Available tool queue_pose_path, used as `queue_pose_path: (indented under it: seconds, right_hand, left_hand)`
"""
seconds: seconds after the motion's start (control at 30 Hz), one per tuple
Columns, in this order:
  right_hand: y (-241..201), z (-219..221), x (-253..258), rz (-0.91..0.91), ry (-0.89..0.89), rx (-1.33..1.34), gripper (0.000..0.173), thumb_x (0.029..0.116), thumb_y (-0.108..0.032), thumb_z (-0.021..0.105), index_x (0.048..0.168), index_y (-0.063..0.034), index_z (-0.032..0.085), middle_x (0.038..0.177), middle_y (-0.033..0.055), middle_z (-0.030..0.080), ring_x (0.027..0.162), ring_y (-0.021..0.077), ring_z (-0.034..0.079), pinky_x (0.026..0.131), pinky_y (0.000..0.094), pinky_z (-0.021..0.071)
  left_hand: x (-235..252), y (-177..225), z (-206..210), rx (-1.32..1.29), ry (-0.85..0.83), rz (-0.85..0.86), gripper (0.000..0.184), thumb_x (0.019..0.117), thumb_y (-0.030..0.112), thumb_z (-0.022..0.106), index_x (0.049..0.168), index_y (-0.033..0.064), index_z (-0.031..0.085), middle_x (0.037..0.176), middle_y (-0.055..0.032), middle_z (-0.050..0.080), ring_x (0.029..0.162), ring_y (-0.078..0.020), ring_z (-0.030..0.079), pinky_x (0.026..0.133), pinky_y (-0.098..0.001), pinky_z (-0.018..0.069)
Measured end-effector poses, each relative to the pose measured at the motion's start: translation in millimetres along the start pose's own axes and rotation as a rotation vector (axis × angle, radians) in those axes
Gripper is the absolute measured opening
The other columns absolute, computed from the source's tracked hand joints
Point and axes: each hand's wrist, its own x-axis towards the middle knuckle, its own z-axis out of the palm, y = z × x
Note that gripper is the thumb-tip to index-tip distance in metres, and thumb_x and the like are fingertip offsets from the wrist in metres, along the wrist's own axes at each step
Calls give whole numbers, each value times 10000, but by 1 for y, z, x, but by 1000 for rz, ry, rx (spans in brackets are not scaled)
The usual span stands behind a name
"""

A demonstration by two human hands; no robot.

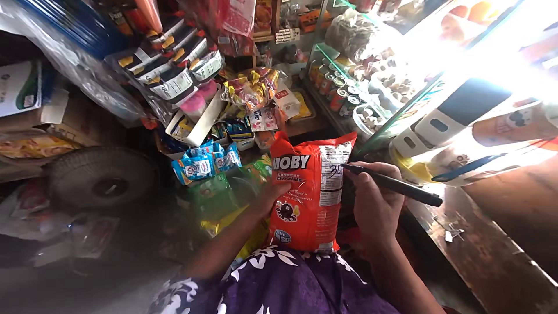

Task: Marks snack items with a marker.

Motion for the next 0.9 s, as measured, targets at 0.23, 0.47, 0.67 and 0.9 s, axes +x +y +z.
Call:
queue_pose_path:
  seconds: [0.23,0.47,0.67,0.9]
  right_hand:
    - [2,-39,-13,124,53,115,111,955,-234,684,1049,-179,665,933,0,734,842,156,732,840,365,629]
    - [16,-102,-54,333,299,47,115,1011,-172,517,1053,-171,623,826,-24,745,753,131,738,769,332,640]
    - [17,-124,-84,470,503,-2,238,1048,-134,351,1014,-156,586,735,-50,710,673,99,711,701,299,631]
    - [18,-122,-92,491,502,29,222,1036,-128,366,1007,-158,584,713,-44,703,663,98,707,687,282,626]
  left_hand:
    - [-2,9,-7,-56,110,38,258,1045,140,289,1129,110,531,844,55,703,789,-14,695,754,-203,596]
    - [-4,62,-31,217,462,231,377,1013,197,557,1356,53,496,1039,-27,702,914,-77,696,826,-291,607]
    - [-7,80,-80,1259,632,632,864,816,255,830,1525,3,406,1421,-212,572,1307,-314,572,1099,-506,464]
    - [-1,35,-122,1830,598,341,922,720,168,911,1528,151,469,1490,-296,466,1375,-513,438,1085,-687,363]
